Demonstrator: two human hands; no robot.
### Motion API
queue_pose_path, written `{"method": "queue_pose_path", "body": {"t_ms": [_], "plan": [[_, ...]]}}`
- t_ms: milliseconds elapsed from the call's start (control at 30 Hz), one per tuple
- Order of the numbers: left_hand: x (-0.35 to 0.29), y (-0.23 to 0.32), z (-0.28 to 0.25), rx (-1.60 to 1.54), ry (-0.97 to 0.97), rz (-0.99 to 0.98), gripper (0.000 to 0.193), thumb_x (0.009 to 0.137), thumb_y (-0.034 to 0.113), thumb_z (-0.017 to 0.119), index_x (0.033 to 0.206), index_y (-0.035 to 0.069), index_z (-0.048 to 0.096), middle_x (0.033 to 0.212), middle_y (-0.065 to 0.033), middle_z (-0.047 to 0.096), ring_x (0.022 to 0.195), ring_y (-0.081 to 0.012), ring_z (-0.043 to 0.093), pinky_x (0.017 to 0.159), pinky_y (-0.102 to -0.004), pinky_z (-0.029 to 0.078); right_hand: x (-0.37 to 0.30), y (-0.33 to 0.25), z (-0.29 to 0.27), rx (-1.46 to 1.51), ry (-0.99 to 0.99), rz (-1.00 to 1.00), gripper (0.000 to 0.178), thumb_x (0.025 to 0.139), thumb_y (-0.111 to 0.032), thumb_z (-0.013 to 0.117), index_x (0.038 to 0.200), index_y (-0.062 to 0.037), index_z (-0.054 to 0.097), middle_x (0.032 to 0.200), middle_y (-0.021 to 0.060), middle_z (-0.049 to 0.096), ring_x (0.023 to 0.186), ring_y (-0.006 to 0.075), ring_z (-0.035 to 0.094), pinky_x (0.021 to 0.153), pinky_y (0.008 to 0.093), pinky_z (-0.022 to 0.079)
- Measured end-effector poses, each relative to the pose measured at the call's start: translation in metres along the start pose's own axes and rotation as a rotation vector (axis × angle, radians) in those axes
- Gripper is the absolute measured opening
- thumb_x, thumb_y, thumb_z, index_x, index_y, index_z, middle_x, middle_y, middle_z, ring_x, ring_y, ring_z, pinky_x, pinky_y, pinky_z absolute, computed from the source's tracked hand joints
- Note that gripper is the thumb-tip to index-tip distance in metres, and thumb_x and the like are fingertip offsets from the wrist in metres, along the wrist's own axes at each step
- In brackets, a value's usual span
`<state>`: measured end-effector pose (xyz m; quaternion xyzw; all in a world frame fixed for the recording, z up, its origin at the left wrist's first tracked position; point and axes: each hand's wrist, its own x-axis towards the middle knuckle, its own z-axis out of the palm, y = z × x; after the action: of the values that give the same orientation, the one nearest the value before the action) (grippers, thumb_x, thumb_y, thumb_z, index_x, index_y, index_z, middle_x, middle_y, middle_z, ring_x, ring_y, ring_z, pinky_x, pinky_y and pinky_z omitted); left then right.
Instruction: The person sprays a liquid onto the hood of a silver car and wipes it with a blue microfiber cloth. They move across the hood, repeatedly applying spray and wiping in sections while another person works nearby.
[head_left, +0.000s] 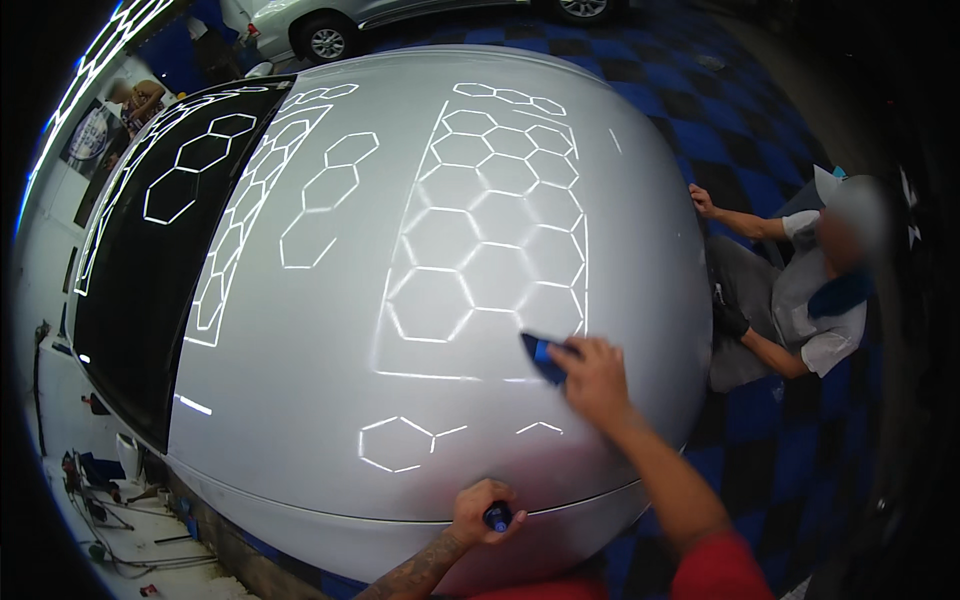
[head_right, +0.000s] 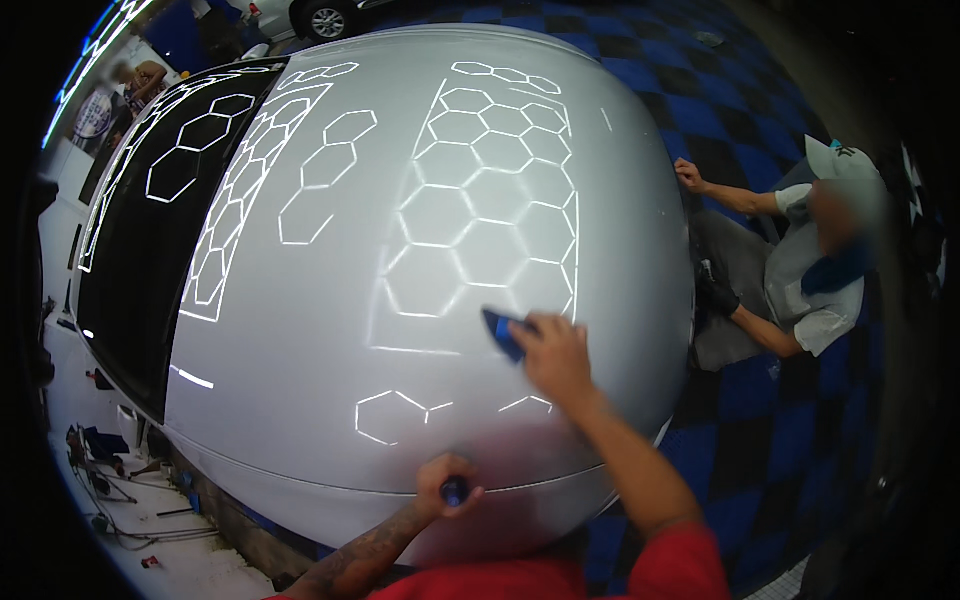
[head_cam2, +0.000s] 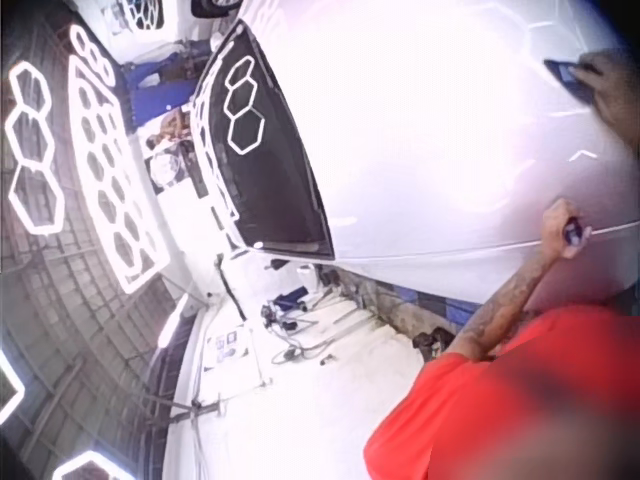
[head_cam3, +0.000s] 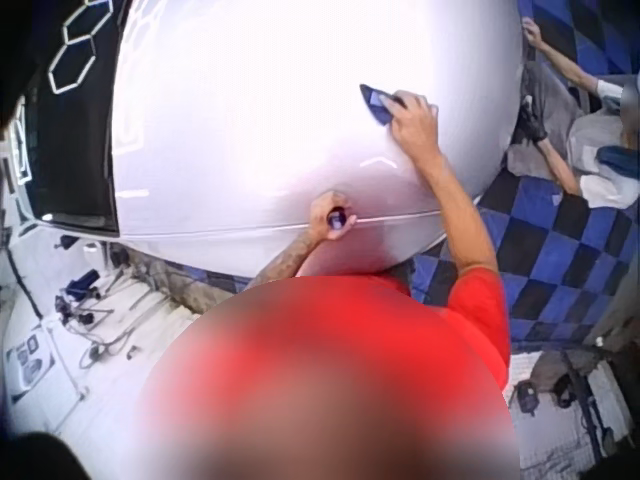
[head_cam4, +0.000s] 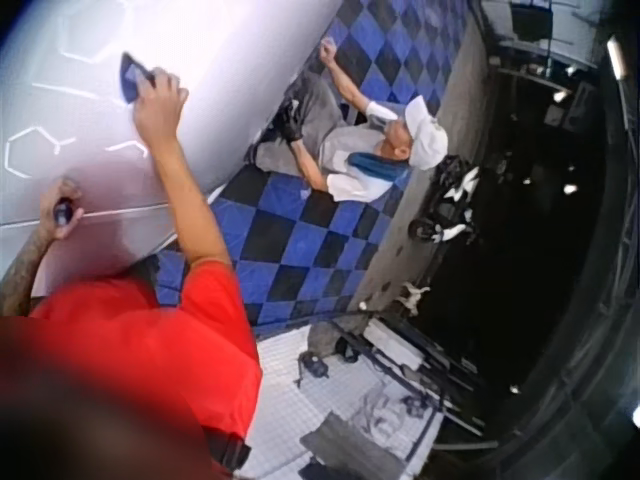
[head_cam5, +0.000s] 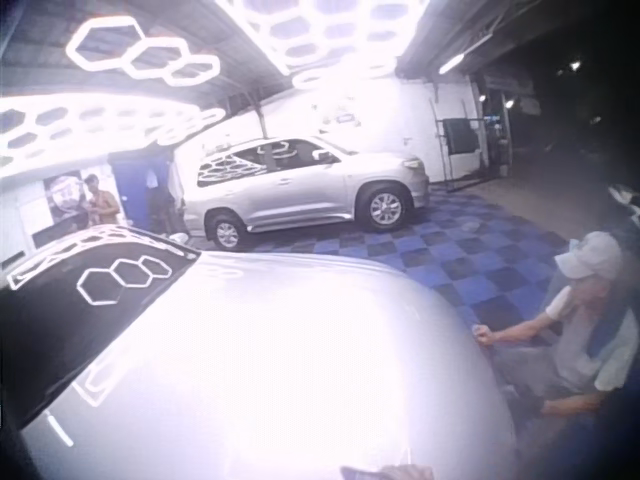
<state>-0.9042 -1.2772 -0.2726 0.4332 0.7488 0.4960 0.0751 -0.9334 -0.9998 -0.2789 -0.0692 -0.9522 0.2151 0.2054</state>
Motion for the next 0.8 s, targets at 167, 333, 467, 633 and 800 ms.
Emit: {"method": "queue_pose_path", "body": {"t_ms": [167,333,467,633,800], "plan": [[-0.003,0.0,0.002,0.052,0.035,-0.042,0.026,0.07,0.017,0.078,0.084,0.007,0.059,0.08,-0.0082,0.062,0.07,-0.0253,0.063,0.063,-0.0353,0.051,0.153,0.085,-0.003,-0.103,0.094,0.232,0.036,0.085,-0.007,0.051,0.113,-0.02,0.069,0.111,0.0052,0.06,0.106,0.0288,0.055,0.089,0.0511,0.041],[-0.002,-0.004,0.008,0.053,0.067,-0.048,0.026,0.07,0.017,0.078,0.084,0.008,0.059,0.08,-0.0074,0.062,0.07,-0.0251,0.062,0.062,-0.0354,0.05,0.178,0.13,0.004,-0.073,0.142,0.207,0.029,0.088,-0.011,0.055,0.113,-0.0191,0.068,0.11,0.004,0.06,0.103,0.0273,0.055,0.087,0.0485,0.044],[0.0,-0.003,0.012,0.057,0.086,-0.084,0.025,0.069,0.018,0.078,0.082,0.008,0.059,0.078,-0.0078,0.061,0.069,-0.0255,0.062,0.062,-0.0349,0.05,0.097,0.096,0.0,-0.089,0.189,0.135,0.029,0.084,-0.01,0.058,0.11,-0.0172,0.069,0.107,0.0044,0.06,0.101,0.0274,0.055,0.082,0.0462,0.044],[0.001,0.001,0.012,0.109,0.111,-0.087,0.025,0.069,0.019,0.078,0.081,0.007,0.059,0.076,-0.0093,0.06,0.069,-0.0265,0.062,0.063,-0.0347,0.05,-0.011,0.035,-0.01,-0.043,0.162,0.128,0.044,0.071,-0.001,0.057,0.111,-0.0145,0.069,0.113,0.007,0.059,0.105,0.0277,0.054,0.083,0.0452,0.04],[0.003,-0.003,0.02,0.099,0.145,-0.059,0.025,0.072,0.021,0.076,0.079,0.006,0.059,0.076,-0.0098,0.061,0.07,-0.0273,0.062,0.065,-0.0352,0.05,-0.05,0.011,-0.003,-0.042,0.202,0.09,0.041,0.071,-0.005,0.061,0.11,-0.0146,0.07,0.11,0.0054,0.06,0.104,0.0263,0.054,0.083,0.0444,0.039]]}}
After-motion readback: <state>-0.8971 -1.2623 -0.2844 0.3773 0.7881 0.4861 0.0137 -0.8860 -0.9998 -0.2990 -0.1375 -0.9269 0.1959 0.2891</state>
